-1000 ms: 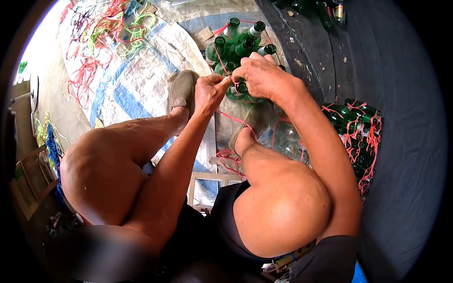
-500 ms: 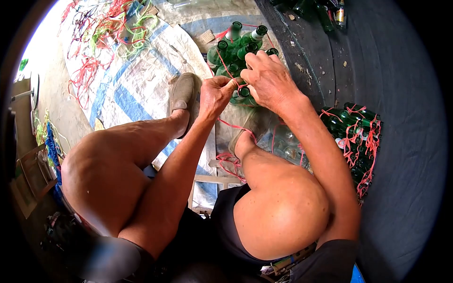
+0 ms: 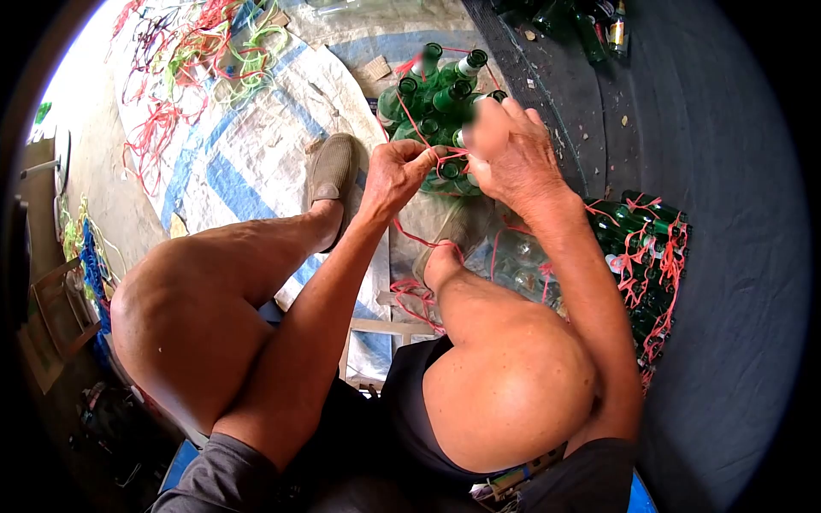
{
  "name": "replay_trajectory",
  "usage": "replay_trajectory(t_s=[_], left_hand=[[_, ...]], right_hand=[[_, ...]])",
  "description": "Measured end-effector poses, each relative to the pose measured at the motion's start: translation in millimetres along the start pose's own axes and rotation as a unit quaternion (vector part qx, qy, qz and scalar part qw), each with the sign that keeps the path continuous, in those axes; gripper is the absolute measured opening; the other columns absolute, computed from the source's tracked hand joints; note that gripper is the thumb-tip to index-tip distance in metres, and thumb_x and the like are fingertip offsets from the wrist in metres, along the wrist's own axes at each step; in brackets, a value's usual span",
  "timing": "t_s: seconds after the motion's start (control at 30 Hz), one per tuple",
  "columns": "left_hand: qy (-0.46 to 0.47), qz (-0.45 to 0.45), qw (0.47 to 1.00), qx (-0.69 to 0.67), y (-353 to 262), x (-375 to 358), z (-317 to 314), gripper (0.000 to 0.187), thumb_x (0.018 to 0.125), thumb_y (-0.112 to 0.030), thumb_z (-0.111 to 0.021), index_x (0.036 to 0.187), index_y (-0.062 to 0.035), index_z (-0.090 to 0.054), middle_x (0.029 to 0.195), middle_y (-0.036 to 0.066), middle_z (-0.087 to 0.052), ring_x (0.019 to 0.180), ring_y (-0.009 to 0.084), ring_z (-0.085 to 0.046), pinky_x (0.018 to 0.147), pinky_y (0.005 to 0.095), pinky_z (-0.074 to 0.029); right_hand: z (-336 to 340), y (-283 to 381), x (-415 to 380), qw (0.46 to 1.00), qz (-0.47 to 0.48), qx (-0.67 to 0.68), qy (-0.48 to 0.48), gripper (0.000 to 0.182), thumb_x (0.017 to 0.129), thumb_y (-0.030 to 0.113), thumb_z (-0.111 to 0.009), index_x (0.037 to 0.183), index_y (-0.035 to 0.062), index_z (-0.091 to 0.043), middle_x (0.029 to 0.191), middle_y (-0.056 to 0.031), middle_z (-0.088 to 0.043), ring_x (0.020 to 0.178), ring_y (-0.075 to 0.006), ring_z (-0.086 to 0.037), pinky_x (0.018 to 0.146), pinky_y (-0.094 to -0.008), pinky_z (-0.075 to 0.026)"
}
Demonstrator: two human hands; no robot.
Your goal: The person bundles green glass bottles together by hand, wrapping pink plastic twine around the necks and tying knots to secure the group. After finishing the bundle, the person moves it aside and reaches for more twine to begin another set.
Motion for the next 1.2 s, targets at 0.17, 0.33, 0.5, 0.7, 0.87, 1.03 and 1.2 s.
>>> replay_trajectory(t_s=[0.17,0.33,0.5,0.7,0.87,1.03,1.2], left_hand=[[0.0,-0.017,1.0,-0.025,-1,-1,-2,0.039,0.099,-0.032,-0.08,0.086,0.0049,-0.077,0.064,-0.003,-0.054,0.063,0.0071,-0.045,0.052,0.0322,-0.036],[0.004,-0.016,0.999,-0.04,-3,-4,-3,0.037,0.101,-0.03,-0.078,0.089,0.005,-0.076,0.067,-0.003,-0.055,0.065,0.0067,-0.045,0.054,0.031,-0.036],[0.01,-0.007,0.999,-0.047,0,-2,-7,0.038,0.102,-0.029,-0.077,0.087,0.0049,-0.073,0.068,-0.005,-0.053,0.066,0.0065,-0.045,0.055,0.0302,-0.037],[0.012,-0.009,0.998,-0.058,-1,-2,-9,0.036,0.103,-0.028,-0.075,0.086,0.0048,-0.071,0.07,-0.005,-0.053,0.067,0.0063,-0.044,0.056,0.0295,-0.037],[0.01,-0.008,0.998,-0.065,-2,-3,-11,0.035,0.103,-0.027,-0.074,0.088,0.0049,-0.072,0.071,-0.005,-0.054,0.068,0.0061,-0.045,0.057,0.0289,-0.037],[0.012,-0.004,0.998,-0.065,-1,-2,-11,0.035,0.103,-0.026,-0.073,0.087,0.005,-0.071,0.071,-0.006,-0.054,0.068,0.0056,-0.045,0.057,0.0285,-0.037],[0.013,0.006,0.998,-0.061,-2,-1,-10,0.034,0.103,-0.025,-0.073,0.086,0.0045,-0.071,0.07,-0.007,-0.052,0.067,0.0053,-0.044,0.057,0.0282,-0.036]], right_hand=[[4,-17,-7,0.996,-0.041,0.079,-0.008,0.014,0.082,0.008,-0.073,0.082,0.0025,-0.06,0.096,-0.0121,-0.058,0.094,-0.0344,-0.06,0.085,-0.046,-0.05],[-6,-30,-8,0.988,-0.097,0.114,0.025,0.013,0.085,0.01,-0.073,0.088,0.0004,-0.063,0.102,-0.0159,-0.06,0.099,-0.0398,-0.063,0.088,-0.0512,-0.053],[-8,-43,-13,0.98,-0.125,0.15,0.035,0.011,0.089,0.009,-0.072,0.092,0.0002,-0.066,0.105,-0.019,-0.062,0.104,-0.0424,-0.065,0.091,-0.0517,-0.054],[-12,-48,-12,0.982,-0.12,0.142,0.025,0.01,0.094,0.01,-0.068,0.095,-0.0002,-0.066,0.107,-0.0194,-0.063,0.101,-0.0442,-0.066,0.089,-0.0518,-0.054],[-14,-50,-6,0.981,-0.141,0.132,0.032,0.011,0.098,0.012,-0.062,0.097,0.0008,-0.065,0.106,-0.0193,-0.063,0.099,-0.0461,-0.065,0.086,-0.0533,-0.052],[-18,-51,2,0.98,-0.156,0.114,0.057,0.016,0.102,0.018,-0.061,0.101,0.0025,-0.066,0.103,-0.0229,-0.071,0.097,-0.0481,-0.07,0.084,-0.059,-0.054],[-22,-56,9,0.971,-0.19,0.113,0.089,0.017,0.098,0.02,-0.062,0.099,0.0044,-0.067,0.095,-0.0202,-0.074,0.094,-0.0461,-0.07,0.083,-0.0557,-0.053]])
Point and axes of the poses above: each hand's wrist, its own x-axis towards the middle knuckle, its own z-axis out of the back of the hand, y = z × x, the point moved 6 cm from there along x, towards the middle knuckle
